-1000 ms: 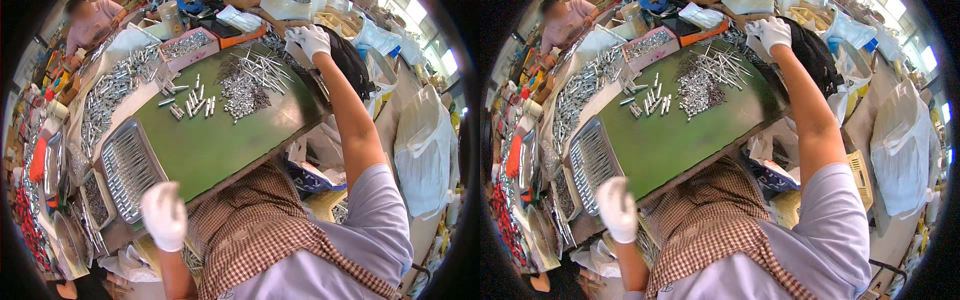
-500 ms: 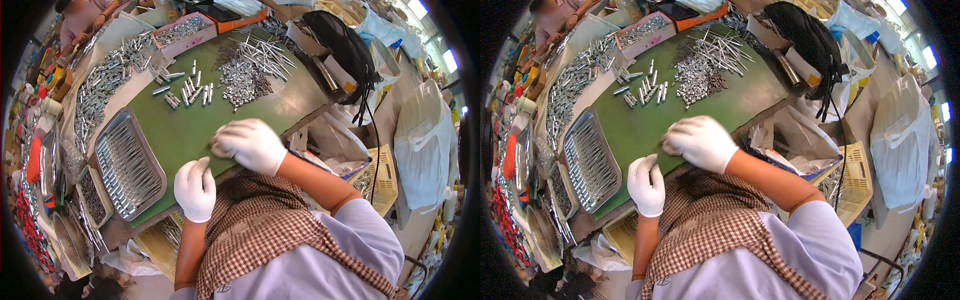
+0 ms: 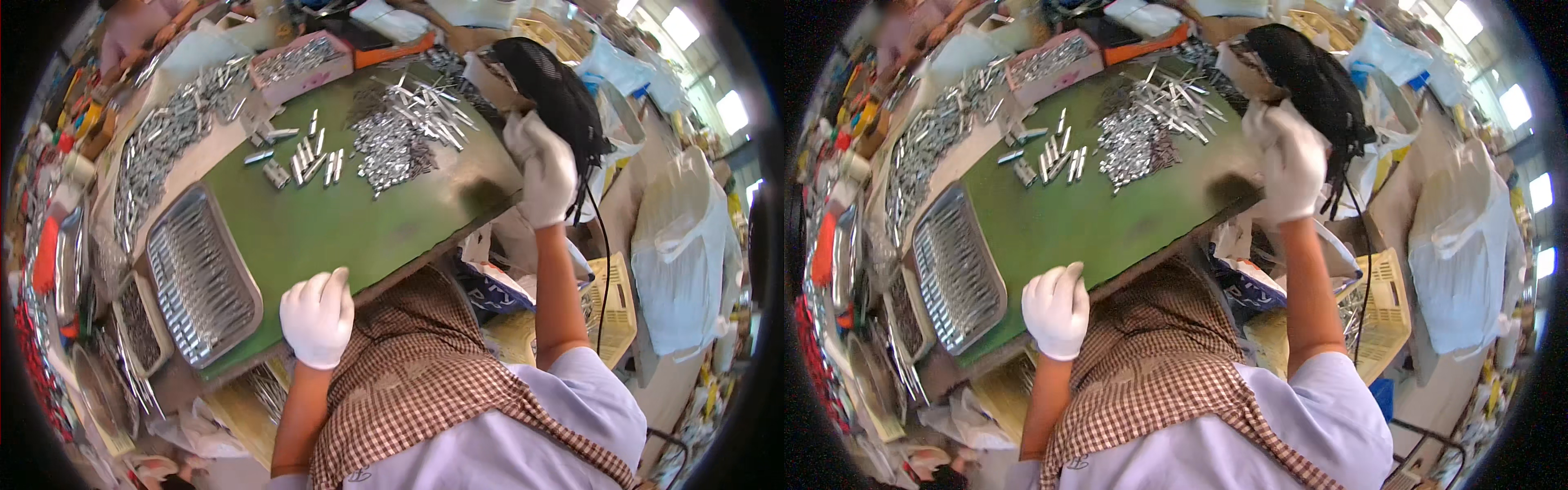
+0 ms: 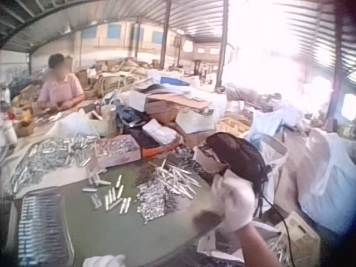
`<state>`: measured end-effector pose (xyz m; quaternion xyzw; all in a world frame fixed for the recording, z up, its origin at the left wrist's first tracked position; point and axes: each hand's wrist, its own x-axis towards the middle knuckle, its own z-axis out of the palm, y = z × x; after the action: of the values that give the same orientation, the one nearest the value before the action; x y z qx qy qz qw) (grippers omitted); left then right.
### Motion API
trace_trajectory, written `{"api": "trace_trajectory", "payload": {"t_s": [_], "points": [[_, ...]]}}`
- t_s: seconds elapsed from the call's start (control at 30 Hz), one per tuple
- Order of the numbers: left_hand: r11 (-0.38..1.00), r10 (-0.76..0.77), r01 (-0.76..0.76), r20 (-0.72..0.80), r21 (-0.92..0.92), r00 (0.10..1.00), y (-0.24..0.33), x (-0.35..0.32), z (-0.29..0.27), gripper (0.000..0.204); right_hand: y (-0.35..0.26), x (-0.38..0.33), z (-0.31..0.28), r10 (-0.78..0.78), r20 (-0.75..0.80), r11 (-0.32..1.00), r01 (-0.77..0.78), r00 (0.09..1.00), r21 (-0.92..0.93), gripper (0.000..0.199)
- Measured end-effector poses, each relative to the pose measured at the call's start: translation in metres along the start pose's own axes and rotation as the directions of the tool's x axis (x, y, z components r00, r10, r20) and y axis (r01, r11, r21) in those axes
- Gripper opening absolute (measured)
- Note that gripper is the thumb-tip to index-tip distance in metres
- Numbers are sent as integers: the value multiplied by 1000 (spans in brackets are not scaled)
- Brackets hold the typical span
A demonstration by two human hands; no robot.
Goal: Assembling small metal rods into cylindrical housings and organizing them on a metal tray.
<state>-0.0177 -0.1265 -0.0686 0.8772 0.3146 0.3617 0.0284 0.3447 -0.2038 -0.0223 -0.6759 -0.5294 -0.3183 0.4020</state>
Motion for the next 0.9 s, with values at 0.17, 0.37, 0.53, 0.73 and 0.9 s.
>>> {"api": "trace_trajectory", "payload": {"t_s": [0.17, 0.37, 0.53, 0.73, 0.9], "points": [[999, -6, 9, 77, -34, 997, 2, 7, -2, 25, 51, 79, 57, -87, -88, 965, 62, 992, -255, 33], [999, -14, 15, 43, -38, 999, -4, 9, -6, 12, 79, 105, 104, 82, 409, 887, 121, 909, -446, 38], [998, -25, 28, 48, -60, 999, -3, 2, -4, 10, 67, 74, 96, -87, 367, 939, 200, 926, -281, 30], [992, -64, 70, 55, -105, 996, 2, -5, 2, 12, 67, 45, 148, 35, 752, 989, 85, 659, -121, 29], [990, -84, 87, 26, -116, 996, 1, -10, 7, 11, 68, 49, 163, 73, 775, 990, 50, 628, -134, 27]]}}
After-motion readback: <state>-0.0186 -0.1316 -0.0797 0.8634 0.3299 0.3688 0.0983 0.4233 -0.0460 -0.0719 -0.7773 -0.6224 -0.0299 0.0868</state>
